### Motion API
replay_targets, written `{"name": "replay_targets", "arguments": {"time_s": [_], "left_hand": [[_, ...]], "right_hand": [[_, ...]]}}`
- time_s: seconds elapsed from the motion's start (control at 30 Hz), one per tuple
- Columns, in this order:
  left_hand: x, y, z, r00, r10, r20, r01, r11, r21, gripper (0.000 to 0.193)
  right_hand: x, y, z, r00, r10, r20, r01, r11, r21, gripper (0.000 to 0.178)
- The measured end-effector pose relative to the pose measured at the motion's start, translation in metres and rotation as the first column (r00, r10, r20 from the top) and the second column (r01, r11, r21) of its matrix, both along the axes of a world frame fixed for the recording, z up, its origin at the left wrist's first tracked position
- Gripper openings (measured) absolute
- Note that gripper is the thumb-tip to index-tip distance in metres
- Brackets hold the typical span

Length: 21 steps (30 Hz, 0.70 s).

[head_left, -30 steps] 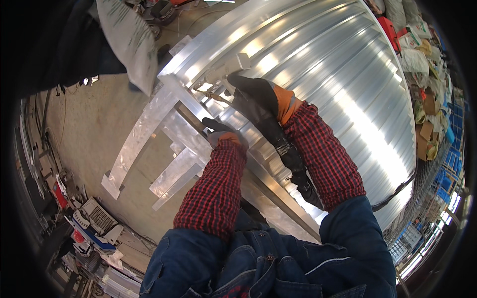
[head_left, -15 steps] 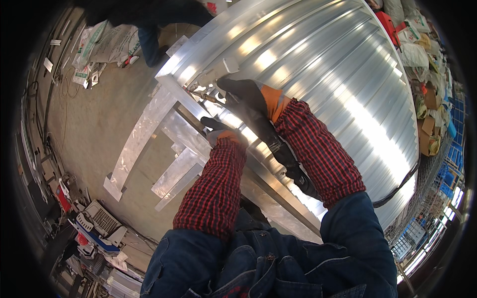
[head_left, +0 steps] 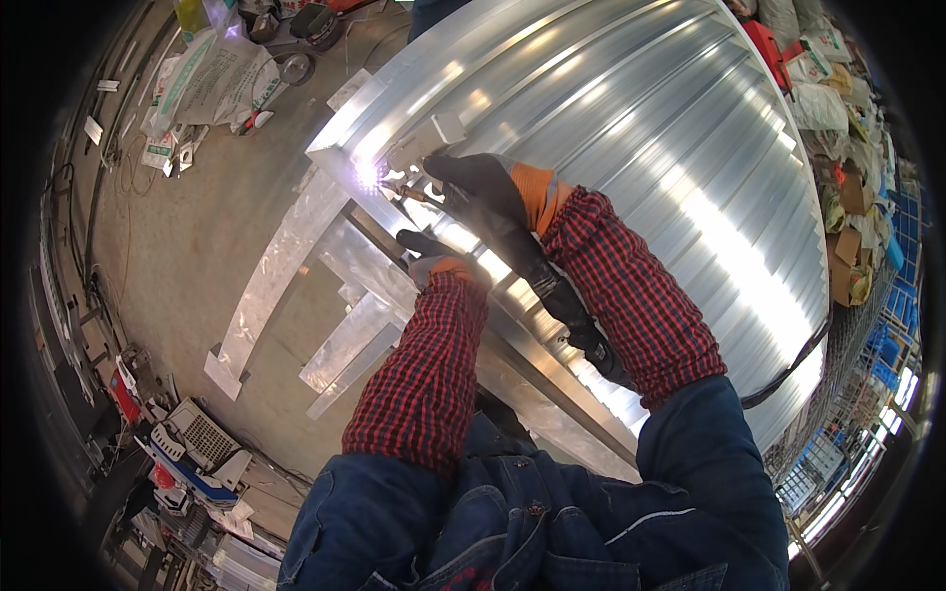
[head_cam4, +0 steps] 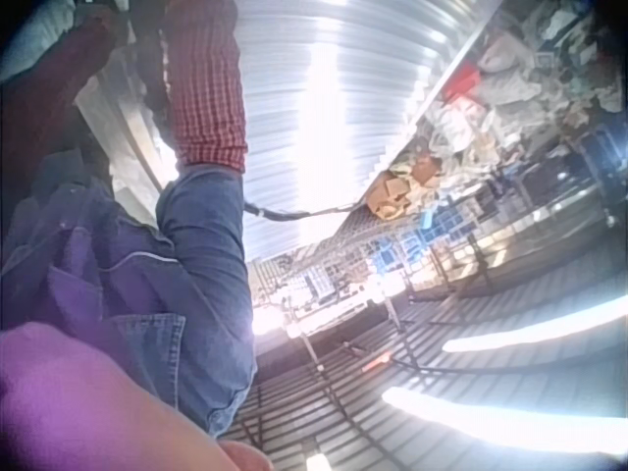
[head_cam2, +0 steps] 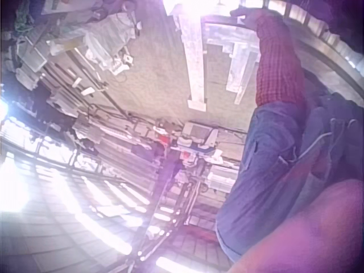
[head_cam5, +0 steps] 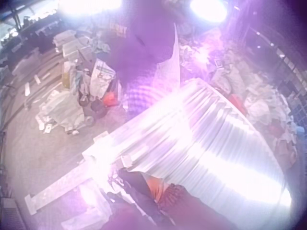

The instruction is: The person welds seams on a large curved metal panel using a handheld welding torch. They reposition the panel and continue welding along straight seams where metal frame pieces join the panel. The person wears gloves and a plaid shirt while working in a workshop.

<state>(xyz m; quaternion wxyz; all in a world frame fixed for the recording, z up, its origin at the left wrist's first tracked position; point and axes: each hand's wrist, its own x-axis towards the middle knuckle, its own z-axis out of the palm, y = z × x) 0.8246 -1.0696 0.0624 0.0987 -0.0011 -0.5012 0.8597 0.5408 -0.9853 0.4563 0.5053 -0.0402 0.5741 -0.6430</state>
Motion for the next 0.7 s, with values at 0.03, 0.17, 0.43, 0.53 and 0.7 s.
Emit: {"name": "replay_targets", "arguments": {"time_s": [0.03,0.17,0.43,0.53,0.7], "left_hand": [[0.000,0.001,0.000,1.000,0.002,-0.001,-0.002,1.000,0.002,0.033],[-0.001,0.005,-0.003,1.000,0.011,-0.007,-0.011,1.000,0.010,0.033],[0.003,0.014,-0.008,0.999,0.034,-0.017,-0.034,0.999,0.024,0.033],[0.006,0.013,-0.009,0.999,0.043,-0.020,-0.043,0.999,0.030,0.033],[0.007,0.011,-0.012,0.998,0.056,-0.027,-0.055,0.998,0.041,0.033]], "right_hand": [[0.000,0.000,0.000,0.999,-0.004,-0.033,0.004,1.000,-0.010,0.063],[-0.002,-0.001,0.001,1.000,0.021,0.019,-0.021,1.000,0.000,0.061],[-0.001,0.005,0.003,0.968,0.042,-0.247,-0.045,0.999,-0.004,0.060],[0.000,0.004,0.003,0.997,0.001,-0.076,0.002,0.999,0.033,0.061],[-0.003,0.007,0.005,0.984,0.032,-0.172,-0.033,0.999,0.001,0.061]]}}
